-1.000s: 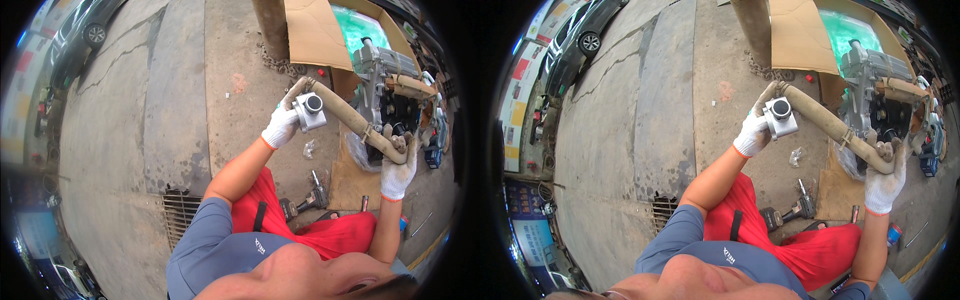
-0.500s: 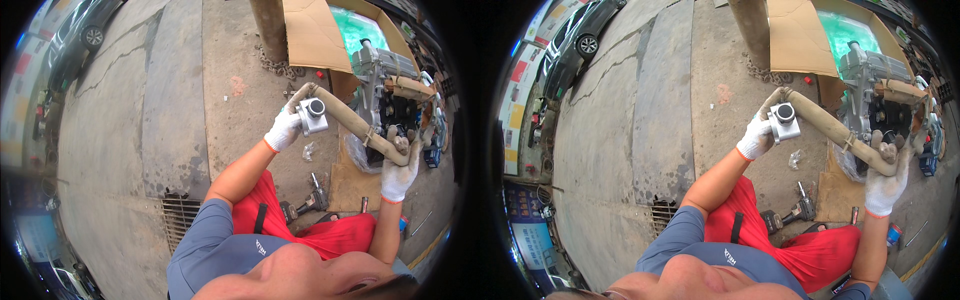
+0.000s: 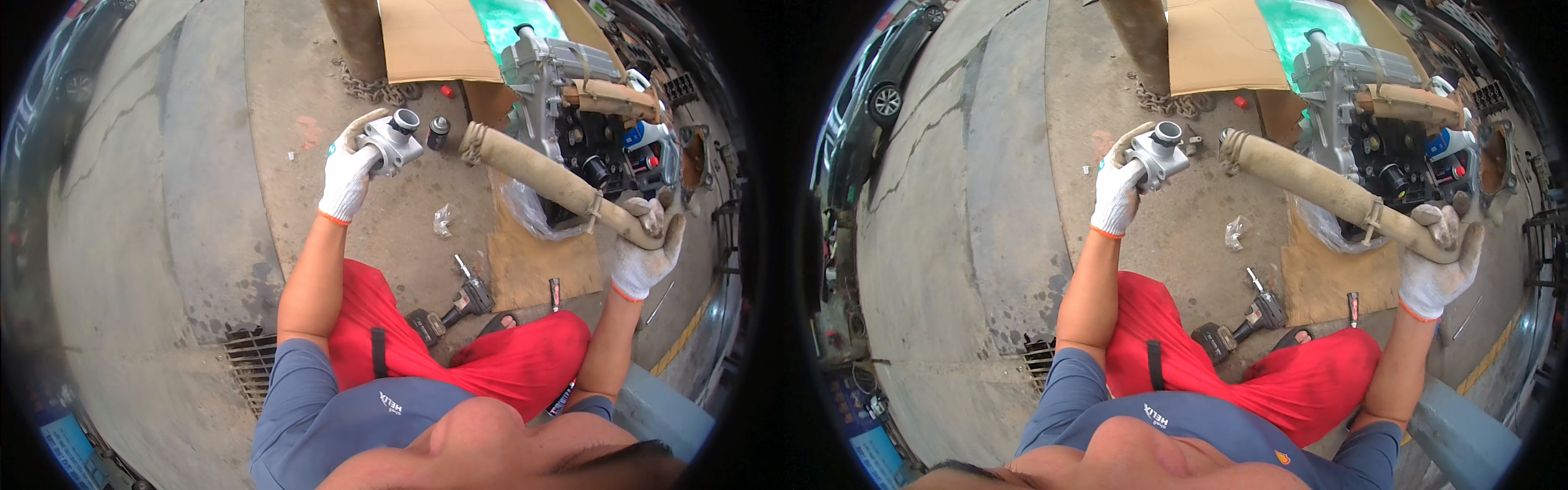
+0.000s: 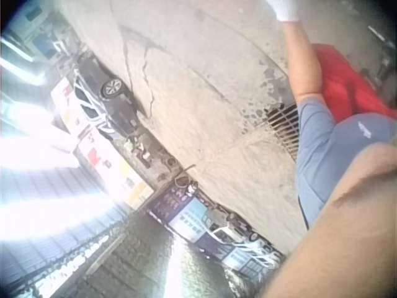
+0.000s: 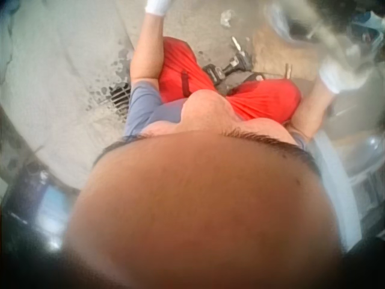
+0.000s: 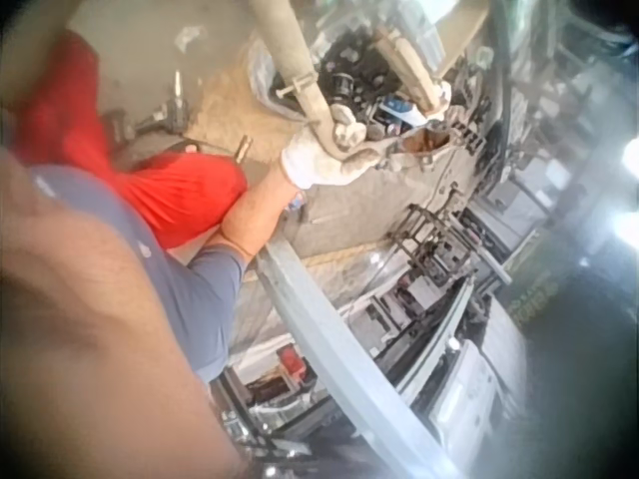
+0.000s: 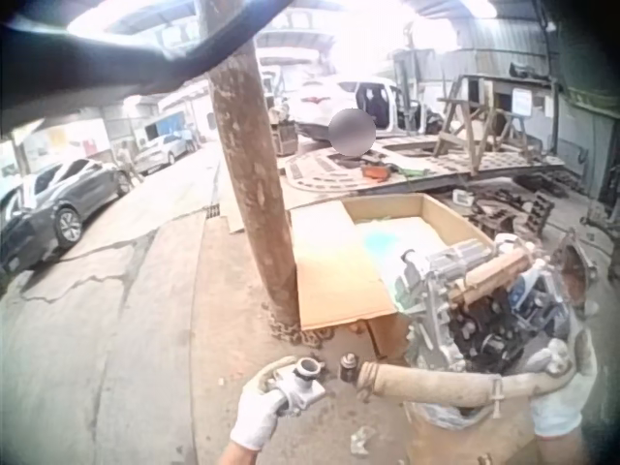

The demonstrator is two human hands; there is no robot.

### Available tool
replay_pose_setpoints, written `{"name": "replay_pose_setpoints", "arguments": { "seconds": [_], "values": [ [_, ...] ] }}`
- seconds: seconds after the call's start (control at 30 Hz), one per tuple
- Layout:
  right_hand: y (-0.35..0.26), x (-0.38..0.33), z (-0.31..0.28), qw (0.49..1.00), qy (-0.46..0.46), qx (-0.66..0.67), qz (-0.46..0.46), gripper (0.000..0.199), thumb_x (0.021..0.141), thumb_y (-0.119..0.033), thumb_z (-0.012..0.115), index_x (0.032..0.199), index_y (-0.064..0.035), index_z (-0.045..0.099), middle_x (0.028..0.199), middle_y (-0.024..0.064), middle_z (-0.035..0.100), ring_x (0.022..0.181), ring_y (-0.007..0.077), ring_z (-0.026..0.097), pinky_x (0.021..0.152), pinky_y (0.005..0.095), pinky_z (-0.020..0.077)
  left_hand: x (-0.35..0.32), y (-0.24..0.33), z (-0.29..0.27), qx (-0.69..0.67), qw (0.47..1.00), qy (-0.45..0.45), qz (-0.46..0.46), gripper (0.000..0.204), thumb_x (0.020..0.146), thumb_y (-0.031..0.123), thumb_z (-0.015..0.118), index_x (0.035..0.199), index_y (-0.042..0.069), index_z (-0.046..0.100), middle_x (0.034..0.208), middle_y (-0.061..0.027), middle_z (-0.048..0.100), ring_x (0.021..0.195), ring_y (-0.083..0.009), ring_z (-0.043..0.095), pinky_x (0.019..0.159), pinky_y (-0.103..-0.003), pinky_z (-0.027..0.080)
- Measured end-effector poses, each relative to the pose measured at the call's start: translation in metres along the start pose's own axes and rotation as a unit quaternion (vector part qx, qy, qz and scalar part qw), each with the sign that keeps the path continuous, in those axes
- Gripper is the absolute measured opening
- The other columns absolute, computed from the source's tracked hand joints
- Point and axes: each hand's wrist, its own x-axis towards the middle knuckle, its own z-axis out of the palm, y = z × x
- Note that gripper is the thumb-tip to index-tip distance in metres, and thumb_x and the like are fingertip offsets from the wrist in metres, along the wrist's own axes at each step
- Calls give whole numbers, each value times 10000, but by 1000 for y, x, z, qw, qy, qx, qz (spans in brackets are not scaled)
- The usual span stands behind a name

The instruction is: The person sits on the floor and assembles an exhaust pipe with a flange. They apply sealant to the flange, attach it to the pipe, and inspect the connection. The person handles the pipe and flange repeatedly to ensure proper alignment.

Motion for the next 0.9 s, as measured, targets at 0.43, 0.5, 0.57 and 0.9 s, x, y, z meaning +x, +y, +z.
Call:
{"name": "replay_pose_setpoints", "arguments": {
  "seconds": [0.43,0.5,0.57,0.9],
  "values": [
    [7,-1,-1,997,-7,-77,20,476,1009,-278,671,1348,21,520,736,-21,409,716,124,453,884,336,416,-14,6,12,139,985,-56,-88,540,761,-23,504,1262,-16,708,1130,-106,766,968,-137,713,889,-293,584],
    [7,0,-1,997,-4,-65,29,478,1009,-268,670,1346,37,524,737,-20,404,709,124,446,877,331,419,-15,11,13,133,981,-79,-115,528,768,-29,502,1251,-8,714,1102,-97,772,909,-125,710,827,-278,595],
    [10,0,1,998,2,-63,31,482,1009,-251,670,1343,66,529,741,-17,399,702,120,437,867,323,426,-15,-7,8,138,983,-94,-74,511,776,-37,500,1235,1,720,1058,-92,768,838,-111,697,723,-260,588],
    [-19,12,-17,999,33,19,8,309,970,-301,716,914,-47,549,833,63,555,855,217,576,978,424,493,-48,-11,45,202,970,-134,9,530,761,18,521,1259,-5,699,1030,-83,754,841,-127,691,756,-283,581]
  ]
}}
